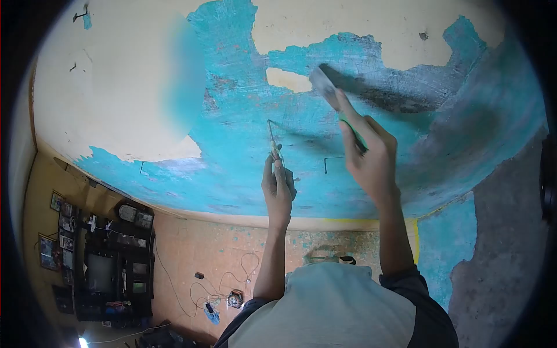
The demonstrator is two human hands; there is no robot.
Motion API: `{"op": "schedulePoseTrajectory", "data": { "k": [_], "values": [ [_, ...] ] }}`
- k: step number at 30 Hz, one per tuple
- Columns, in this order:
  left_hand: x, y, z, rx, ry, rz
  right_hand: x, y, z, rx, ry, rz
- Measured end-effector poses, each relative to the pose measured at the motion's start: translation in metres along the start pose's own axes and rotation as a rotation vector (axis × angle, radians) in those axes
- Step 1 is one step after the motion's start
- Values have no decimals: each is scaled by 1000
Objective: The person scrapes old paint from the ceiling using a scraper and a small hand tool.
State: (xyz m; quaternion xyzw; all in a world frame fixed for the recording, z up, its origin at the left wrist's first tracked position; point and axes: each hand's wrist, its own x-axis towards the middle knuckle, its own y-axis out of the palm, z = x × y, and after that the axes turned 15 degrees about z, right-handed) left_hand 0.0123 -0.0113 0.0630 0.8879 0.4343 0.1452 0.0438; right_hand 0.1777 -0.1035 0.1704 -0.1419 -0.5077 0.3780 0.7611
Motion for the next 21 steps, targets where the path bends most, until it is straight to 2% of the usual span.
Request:
{"op": "schedulePoseTrajectory", "data": {
  "k": [3, 8, 10, 11, 14, 18, 21],
  "values": [
    [-3, -2, -2, 7, -13, 3, 25, 20, 14, 83, -114, 5],
    [-1, -10, -4, 24, -21, 7, 5, 12, 5, 59, -100, -20],
    [-1, -10, -3, 18, -23, 11, -9, 2, -5, 15, -33, -68],
    [0, -9, -3, 14, -22, 9, -15, -8, -2, -25, 63, -8],
    [0, -8, -2, 23, -5, 17, -2, -1, 3, -56, -21, -30],
    [1, -5, 1, 19, -1, 13, -5, -9, 6, -6, 72, 29],
    [0, -7, -1, 23, -8, 19, -13, -7, -10, -14, -43, -63]
  ]
}}
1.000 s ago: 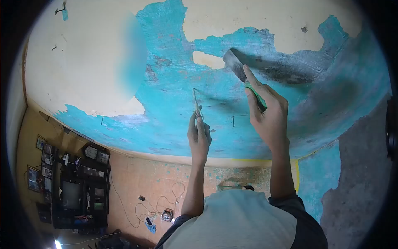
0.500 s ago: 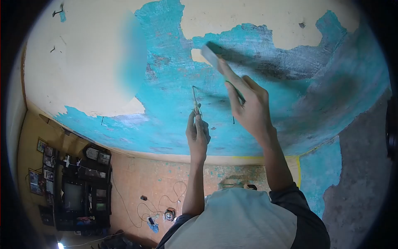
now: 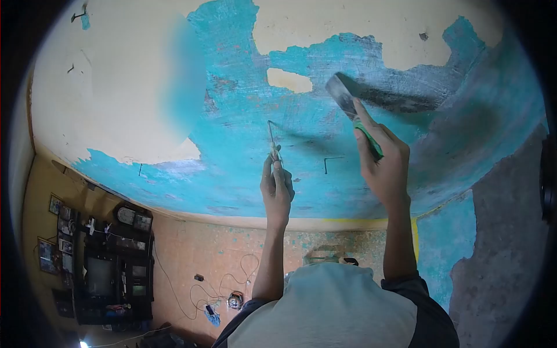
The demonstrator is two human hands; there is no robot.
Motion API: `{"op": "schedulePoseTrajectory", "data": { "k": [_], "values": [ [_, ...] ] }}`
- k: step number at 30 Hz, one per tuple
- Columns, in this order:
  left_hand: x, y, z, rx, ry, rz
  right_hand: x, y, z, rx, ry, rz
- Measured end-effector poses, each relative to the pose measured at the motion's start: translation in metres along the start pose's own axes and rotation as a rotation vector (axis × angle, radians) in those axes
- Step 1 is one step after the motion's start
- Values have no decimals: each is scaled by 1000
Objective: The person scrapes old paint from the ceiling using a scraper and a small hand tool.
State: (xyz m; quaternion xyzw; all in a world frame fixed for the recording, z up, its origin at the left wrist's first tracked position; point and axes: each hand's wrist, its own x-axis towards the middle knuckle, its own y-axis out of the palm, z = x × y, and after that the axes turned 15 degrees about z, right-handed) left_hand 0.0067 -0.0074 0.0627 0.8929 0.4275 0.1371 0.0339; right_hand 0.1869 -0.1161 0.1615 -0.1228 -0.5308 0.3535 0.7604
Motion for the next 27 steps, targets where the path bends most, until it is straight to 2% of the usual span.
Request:
{"op": "schedulePoseTrajectory", "data": {
  "k": [2, 5, 13, 21, 27],
  "values": [
    [0, 0, -1, -8, -6, -2, -7, -4, -9, 18, 59, 24],
    [0, 1, -2, 3, 2, -2, 12, 9, 4, 8, -16, 24],
    [0, 1, -2, 5, 13, -18, -3, -2, 3, 8, 76, 45],
    [-2, -1, -5, 27, 2, -15, 26, 29, 21, 63, -51, -4],
    [-2, -9, -8, 53, -11, 18, -2, 9, 14, 6, 103, 23]
  ]
}}
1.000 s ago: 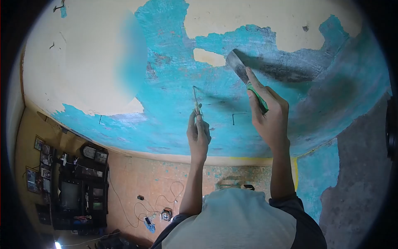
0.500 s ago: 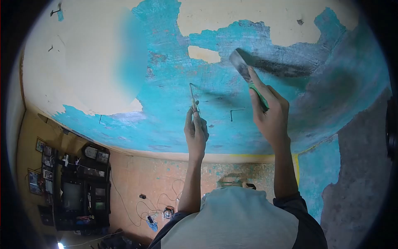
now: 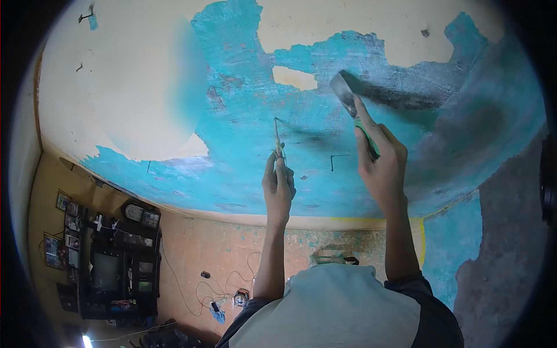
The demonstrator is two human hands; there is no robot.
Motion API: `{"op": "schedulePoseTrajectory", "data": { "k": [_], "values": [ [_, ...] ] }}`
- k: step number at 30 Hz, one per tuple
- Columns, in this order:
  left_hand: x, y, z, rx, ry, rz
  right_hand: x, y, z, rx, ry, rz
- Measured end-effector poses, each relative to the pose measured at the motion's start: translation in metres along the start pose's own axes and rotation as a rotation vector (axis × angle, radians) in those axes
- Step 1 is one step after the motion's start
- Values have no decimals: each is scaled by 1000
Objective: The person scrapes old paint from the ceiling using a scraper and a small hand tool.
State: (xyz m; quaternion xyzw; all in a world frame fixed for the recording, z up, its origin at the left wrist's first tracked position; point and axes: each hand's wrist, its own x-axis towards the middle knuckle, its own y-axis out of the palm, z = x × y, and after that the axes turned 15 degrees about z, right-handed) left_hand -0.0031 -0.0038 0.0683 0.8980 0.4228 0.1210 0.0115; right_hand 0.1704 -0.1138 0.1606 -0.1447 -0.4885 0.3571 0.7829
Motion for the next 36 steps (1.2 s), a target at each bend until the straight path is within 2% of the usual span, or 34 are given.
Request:
{"op": "schedulePoseTrajectory", "data": {
  "k": [6, 12, 14, 25, 27, 33, 36],
  "values": [
    [3, 1, 4, -24, -2, -12, 15, 7, 10, 7, -45, -23],
    [1, 5, 0, -33, 21, 0, -1, -4, -1, -31, 76, 40],
    [0, 8, 2, -39, 18, 0, 10, 5, 0, -20, -60, -15],
    [0, 6, 3, -32, -3, -21, 9, 6, -5, -17, -63, -17],
    [0, 6, 3, -32, 4, -16, 24, 15, 5, 11, -141, -26],
    [0, 5, 5, -31, 4, -17, 10, 3, 3, -12, -29, 15],
    [2, 4, 7, -55, 17, -2, 5, -2, -6, -46, -56, 14]
  ]
}}
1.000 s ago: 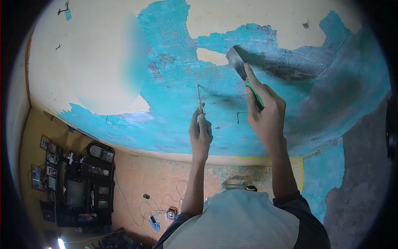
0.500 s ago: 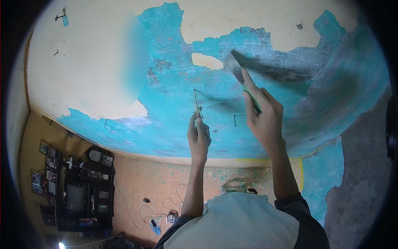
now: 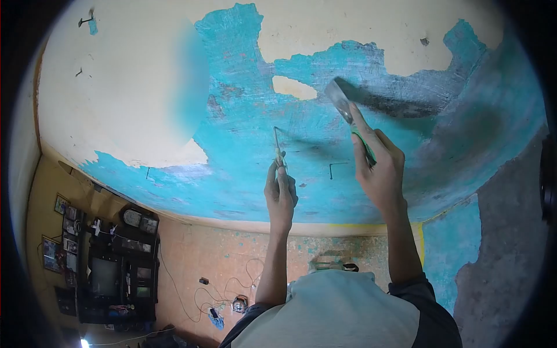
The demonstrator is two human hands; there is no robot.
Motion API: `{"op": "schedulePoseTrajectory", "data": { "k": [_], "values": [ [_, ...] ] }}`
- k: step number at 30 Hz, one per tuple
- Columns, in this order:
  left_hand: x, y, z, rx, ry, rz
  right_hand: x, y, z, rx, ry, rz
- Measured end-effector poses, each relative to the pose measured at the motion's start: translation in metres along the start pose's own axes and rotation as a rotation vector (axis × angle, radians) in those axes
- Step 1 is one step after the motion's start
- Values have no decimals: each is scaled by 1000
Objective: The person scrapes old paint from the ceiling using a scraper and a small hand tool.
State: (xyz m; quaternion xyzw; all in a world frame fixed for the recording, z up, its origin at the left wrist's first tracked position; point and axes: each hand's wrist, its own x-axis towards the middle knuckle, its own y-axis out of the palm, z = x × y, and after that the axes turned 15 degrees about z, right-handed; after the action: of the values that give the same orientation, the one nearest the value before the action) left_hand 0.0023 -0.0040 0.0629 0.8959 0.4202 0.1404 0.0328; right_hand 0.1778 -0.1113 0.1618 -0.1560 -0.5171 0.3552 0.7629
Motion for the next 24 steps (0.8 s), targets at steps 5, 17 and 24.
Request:
{"op": "schedulePoseTrajectory", "data": {
  "k": [5, 17, 24],
  "values": [
    [-1, 2, 0, 6, -6, -8, 26, 14, 18, 42, -64, -10],
    [1, 0, 2, 22, 18, 2, 28, 4, 18, -13, -42, 47],
    [1, -7, 0, 40, -12, 0, 8, -6, -3, -39, -67, 19]
  ]
}}
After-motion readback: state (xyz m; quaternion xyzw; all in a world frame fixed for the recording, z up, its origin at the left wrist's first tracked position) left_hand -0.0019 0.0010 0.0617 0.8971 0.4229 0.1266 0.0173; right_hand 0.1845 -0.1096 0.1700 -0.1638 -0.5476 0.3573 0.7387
